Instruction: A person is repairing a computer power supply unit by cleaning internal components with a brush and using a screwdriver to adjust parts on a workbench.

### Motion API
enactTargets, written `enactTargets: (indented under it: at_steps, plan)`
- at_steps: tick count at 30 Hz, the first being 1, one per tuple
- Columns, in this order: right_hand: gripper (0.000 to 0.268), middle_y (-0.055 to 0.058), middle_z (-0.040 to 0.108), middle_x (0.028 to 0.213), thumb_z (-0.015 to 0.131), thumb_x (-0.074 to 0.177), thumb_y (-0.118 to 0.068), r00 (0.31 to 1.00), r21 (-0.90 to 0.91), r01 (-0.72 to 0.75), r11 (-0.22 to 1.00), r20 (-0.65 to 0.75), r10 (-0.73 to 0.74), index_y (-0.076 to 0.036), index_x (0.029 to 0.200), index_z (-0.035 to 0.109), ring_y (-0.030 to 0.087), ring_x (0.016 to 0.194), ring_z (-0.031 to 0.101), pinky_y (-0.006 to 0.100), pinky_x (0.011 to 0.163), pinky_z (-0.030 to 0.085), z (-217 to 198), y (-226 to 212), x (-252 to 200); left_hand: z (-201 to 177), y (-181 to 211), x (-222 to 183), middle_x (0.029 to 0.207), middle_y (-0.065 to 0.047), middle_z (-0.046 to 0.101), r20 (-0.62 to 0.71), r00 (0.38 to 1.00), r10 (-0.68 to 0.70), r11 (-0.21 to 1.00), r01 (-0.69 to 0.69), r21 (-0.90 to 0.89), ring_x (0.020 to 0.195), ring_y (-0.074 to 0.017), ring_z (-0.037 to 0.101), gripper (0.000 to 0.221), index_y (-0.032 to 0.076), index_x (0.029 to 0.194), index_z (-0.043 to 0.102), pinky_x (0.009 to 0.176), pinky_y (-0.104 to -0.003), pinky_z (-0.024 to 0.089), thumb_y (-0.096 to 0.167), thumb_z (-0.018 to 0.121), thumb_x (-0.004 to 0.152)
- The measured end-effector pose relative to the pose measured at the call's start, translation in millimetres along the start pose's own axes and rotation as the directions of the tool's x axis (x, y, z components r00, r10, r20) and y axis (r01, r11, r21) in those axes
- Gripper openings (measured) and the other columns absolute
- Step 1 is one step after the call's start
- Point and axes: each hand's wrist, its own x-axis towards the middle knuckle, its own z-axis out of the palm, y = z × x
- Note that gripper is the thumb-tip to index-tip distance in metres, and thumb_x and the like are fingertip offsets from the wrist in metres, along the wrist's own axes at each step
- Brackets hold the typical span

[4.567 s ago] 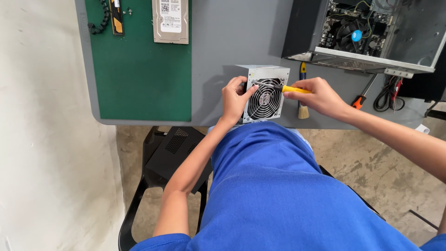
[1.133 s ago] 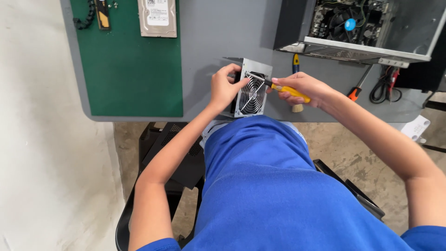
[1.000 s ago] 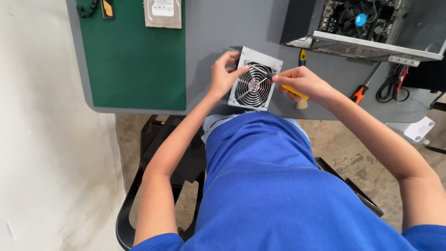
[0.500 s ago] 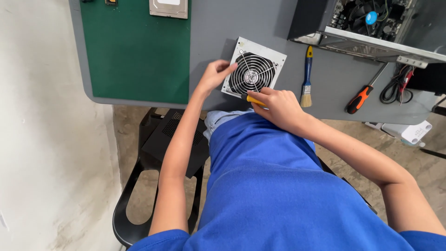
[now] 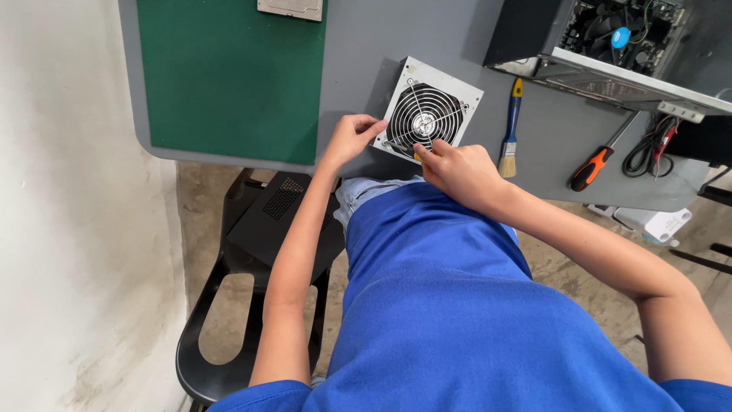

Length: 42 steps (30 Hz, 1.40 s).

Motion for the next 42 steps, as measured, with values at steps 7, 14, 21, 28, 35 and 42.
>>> enactTargets:
  at_steps: [7,14,21,28,35,42]
  plan:
    - [0.026,-0.005,0.05,0.088,0.047,0.098,-0.019,0.966,-0.184,0.226,0.957,-0.085,-0.244,-0.018,0.117,0.065,0.013,0.054,0.066,0.027,0.051,0.051,-12,4,11,2,-1,-3,0.083,-0.006,0.077,-0.027,1.0,-0.01,0.999,0.011,0.038,0.075,-0.0138,0.075,0.032,0.015,0.104,0.078,0.07,-0.027,0.058,0.045,0.075,0.095]
    - [0.014,-0.003,0.047,0.084,0.053,0.094,-0.013,0.912,-0.417,0.331,0.846,-0.087,-0.4,-0.017,0.102,0.064,0.01,0.051,0.06,0.026,0.049,0.044,-17,-4,17,4,8,-7,0.085,-0.003,0.078,-0.079,0.997,0.016,0.998,-0.011,0.067,0.073,-0.0123,0.073,0.033,0.016,0.104,0.078,0.066,-0.026,0.056,0.047,0.072,0.097]
    - [0.015,-0.001,0.054,0.084,0.05,0.092,-0.017,0.949,-0.194,0.314,0.93,0.027,-0.314,-0.015,0.099,0.063,0.021,0.047,0.063,0.038,0.041,0.047,16,8,31,8,23,-18,0.086,-0.002,0.078,-0.146,0.989,-0.007,0.99,0.028,0.14,0.076,-0.0173,0.074,0.034,0.017,0.103,0.079,0.071,-0.031,0.056,0.049,0.07,0.095]
    - [0.029,0.007,0.061,0.065,0.066,0.096,-0.038,0.906,0.135,-0.215,0.967,0.397,0.146,-0.012,0.088,0.073,0.038,0.063,0.071,0.044,0.052,0.055,20,9,56,14,24,-19,0.081,0.008,0.076,-0.224,0.973,-0.063,0.991,0.088,0.101,0.071,-0.0092,0.071,0.032,0.026,0.097,0.079,0.068,-0.027,0.055,0.056,0.071,0.091]
    - [0.023,0.009,0.058,0.057,0.067,0.089,-0.019,0.929,0.027,-0.209,0.978,0.316,0.19,-0.004,0.072,0.069,0.033,0.055,0.069,0.045,0.048,0.057,31,-13,61,24,39,-34,0.087,0.001,0.078,-0.286,0.951,-0.121,0.99,0.138,0.04,0.078,-0.0155,0.073,0.035,0.018,0.105,0.078,0.076,-0.033,0.056,0.049,0.068,0.094]
    - [0.016,0.003,0.057,0.053,0.07,0.074,-0.008,0.964,-0.161,-0.207,0.965,0.134,0.229,-0.014,0.06,0.066,0.027,0.051,0.068,0.047,0.039,0.052,45,-48,63,45,31,-35,0.094,-0.003,0.078,-0.301,0.95,-0.082,0.996,0.089,0.009,0.088,-0.0209,0.074,0.034,0.017,0.109,0.077,0.083,-0.037,0.056,0.047,0.068,0.096]
